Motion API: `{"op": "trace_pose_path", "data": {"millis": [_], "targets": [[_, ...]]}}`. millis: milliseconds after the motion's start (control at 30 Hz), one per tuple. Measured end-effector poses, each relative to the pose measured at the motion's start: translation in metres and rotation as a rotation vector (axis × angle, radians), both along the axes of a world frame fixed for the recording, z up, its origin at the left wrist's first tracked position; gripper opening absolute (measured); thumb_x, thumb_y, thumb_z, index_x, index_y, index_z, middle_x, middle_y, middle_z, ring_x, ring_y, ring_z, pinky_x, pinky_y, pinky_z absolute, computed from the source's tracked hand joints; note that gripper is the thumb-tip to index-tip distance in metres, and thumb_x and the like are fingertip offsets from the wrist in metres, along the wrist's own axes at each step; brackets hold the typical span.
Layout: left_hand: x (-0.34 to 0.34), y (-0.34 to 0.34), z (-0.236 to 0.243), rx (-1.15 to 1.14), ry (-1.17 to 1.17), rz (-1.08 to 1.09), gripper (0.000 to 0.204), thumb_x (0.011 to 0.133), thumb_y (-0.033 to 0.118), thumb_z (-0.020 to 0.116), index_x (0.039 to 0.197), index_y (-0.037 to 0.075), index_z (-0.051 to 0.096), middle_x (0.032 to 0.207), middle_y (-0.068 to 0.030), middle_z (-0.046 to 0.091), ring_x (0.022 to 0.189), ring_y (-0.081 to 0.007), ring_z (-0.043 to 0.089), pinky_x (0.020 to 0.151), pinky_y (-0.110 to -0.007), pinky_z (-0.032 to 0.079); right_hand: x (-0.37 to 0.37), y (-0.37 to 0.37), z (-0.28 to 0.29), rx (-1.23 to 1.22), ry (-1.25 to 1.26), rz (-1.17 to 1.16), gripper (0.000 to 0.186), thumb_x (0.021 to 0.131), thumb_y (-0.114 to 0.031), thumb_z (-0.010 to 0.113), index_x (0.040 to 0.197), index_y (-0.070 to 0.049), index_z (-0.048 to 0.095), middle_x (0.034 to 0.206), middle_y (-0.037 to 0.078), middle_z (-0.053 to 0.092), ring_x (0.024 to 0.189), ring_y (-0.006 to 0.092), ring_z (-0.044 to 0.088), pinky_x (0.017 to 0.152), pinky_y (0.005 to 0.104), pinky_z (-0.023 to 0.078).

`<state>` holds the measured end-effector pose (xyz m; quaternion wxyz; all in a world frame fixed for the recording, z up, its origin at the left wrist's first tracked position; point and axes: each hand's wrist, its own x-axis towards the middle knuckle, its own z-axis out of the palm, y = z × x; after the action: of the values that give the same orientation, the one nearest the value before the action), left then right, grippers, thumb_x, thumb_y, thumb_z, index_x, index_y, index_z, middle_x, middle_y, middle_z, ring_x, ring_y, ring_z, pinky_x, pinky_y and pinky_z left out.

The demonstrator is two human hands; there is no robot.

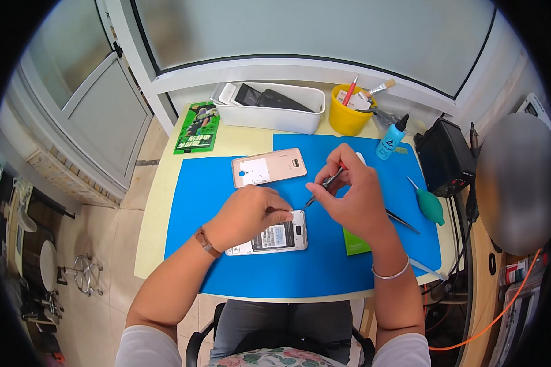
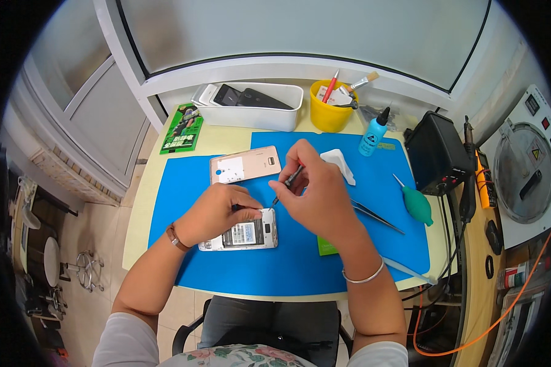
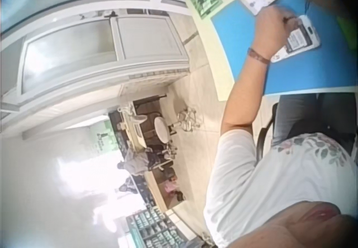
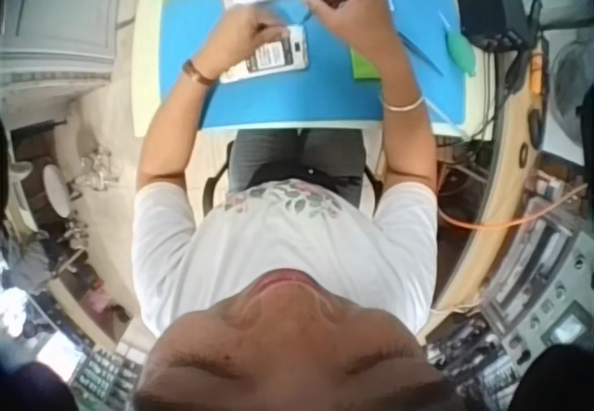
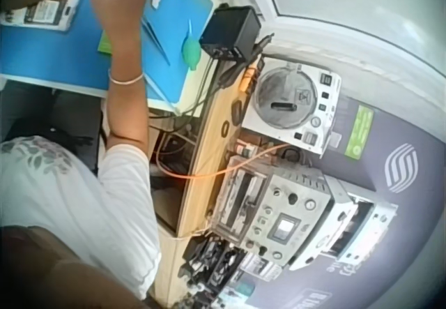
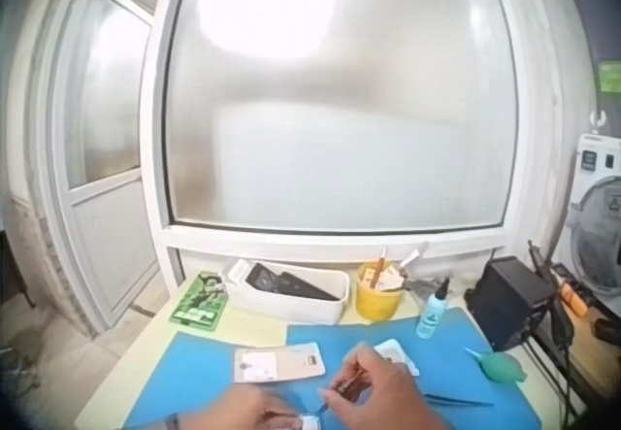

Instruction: The person uses a screwdriver to remove screws from a white smartphone and then uses a prying tool to separate the back cover. The person continues to pry and lift the back cover while holding the phone, then sets the cover aside.

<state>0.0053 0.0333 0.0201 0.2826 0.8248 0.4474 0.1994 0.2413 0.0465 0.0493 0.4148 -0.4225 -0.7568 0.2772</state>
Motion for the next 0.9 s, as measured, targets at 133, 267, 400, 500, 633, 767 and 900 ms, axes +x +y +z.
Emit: {"op": "trace_pose_path", "data": {"millis": [133,267,400,500,633,767,900], "targets": [[-0.0007,0.0005,-0.0012,-0.066,-0.038,0.003,0.016,0.094,0.023,0.081,0.101,0.009,0.085,0.088,-0.0079,0.077,0.078,-0.0249,0.071,0.072,-0.038,0.056,-0.0006,-0.0021,0.0031,-0.039,-0.053,0.004,0.038,0.086,-0.003,0.086,0.100,-0.010,0.052,0.087,0.007,0.071,0.078,0.0148,0.075,0.066,0.0249,0.059],[-0.0001,-0.0002,-0.0011,-0.051,-0.051,-0.003,0.014,0.093,0.021,0.083,0.101,0.009,0.085,0.087,-0.0077,0.076,0.077,-0.0233,0.071,0.071,-0.036,0.056,0.0005,-0.0017,0.0020,-0.049,-0.073,0.018,0.037,0.087,-0.003,0.086,0.100,-0.010,0.052,0.087,0.007,0.069,0.078,0.0154,0.074,0.066,0.0257,0.059],[-0.0009,-0.0008,-0.0035,0.000,-0.081,0.000,0.014,0.090,0.019,0.085,0.100,0.010,0.085,0.086,-0.0065,0.073,0.077,-0.0220,0.070,0.070,-0.035,0.056,0.0004,-0.0012,0.0024,-0.051,-0.074,0.022,0.037,0.087,-0.003,0.086,0.099,-0.010,0.052,0.086,0.007,0.068,0.077,0.0158,0.074,0.067,0.0259,0.060],[-0.0004,-0.0004,-0.0027,0.004,-0.075,0.003,0.013,0.089,0.019,0.086,0.099,0.010,0.085,0.086,-0.0060,0.072,0.077,-0.0216,0.070,0.070,-0.035,0.057,0.0003,-0.0012,0.0020,-0.047,-0.092,0.016,0.037,0.087,-0.004,0.086,0.099,-0.009,0.052,0.086,0.007,0.068,0.077,0.0159,0.074,0.067,0.0260,0.060],[-0.0009,-0.0004,-0.0024,0.014,-0.052,0.006,0.012,0.090,0.020,0.085,0.098,0.010,0.085,0.086,-0.0060,0.072,0.078,-0.0227,0.071,0.071,-0.036,0.057,0.0001,-0.0007,0.0009,-0.033,-0.105,0.009,0.037,0.087,-0.004,0.087,0.099,-0.010,0.052,0.086,0.007,0.069,0.077,0.0161,0.074,0.067,0.0262,0.060],[0.0001,-0.0010,0.0021,0.040,0.000,-0.006,0.014,0.090,0.017,0.086,0.100,0.007,0.086,0.093,-0.0087,0.077,0.079,-0.0221,0.073,0.072,-0.032,0.058,0.0014,-0.0013,0.0020,-0.022,-0.121,0.008,0.037,0.087,-0.004,0.087,0.099,-0.010,0.053,0.087,0.007,0.069,0.077,0.0168,0.075,0.067,0.0263,0.060],[-0.0007,-0.0005,-0.0009,0.046,0.002,0.001,0.013,0.090,0.018,0.086,0.098,0.009,0.086,0.091,-0.0075,0.076,0.079,-0.0231,0.072,0.071,-0.034,0.058,0.0002,-0.0013,-0.0002,-0.024,-0.137,0.009,0.036,0.087,-0.005,0.087,0.100,-0.010,0.053,0.087,0.007,0.070,0.078,0.0177,0.077,0.068,0.0260,0.061]]}}
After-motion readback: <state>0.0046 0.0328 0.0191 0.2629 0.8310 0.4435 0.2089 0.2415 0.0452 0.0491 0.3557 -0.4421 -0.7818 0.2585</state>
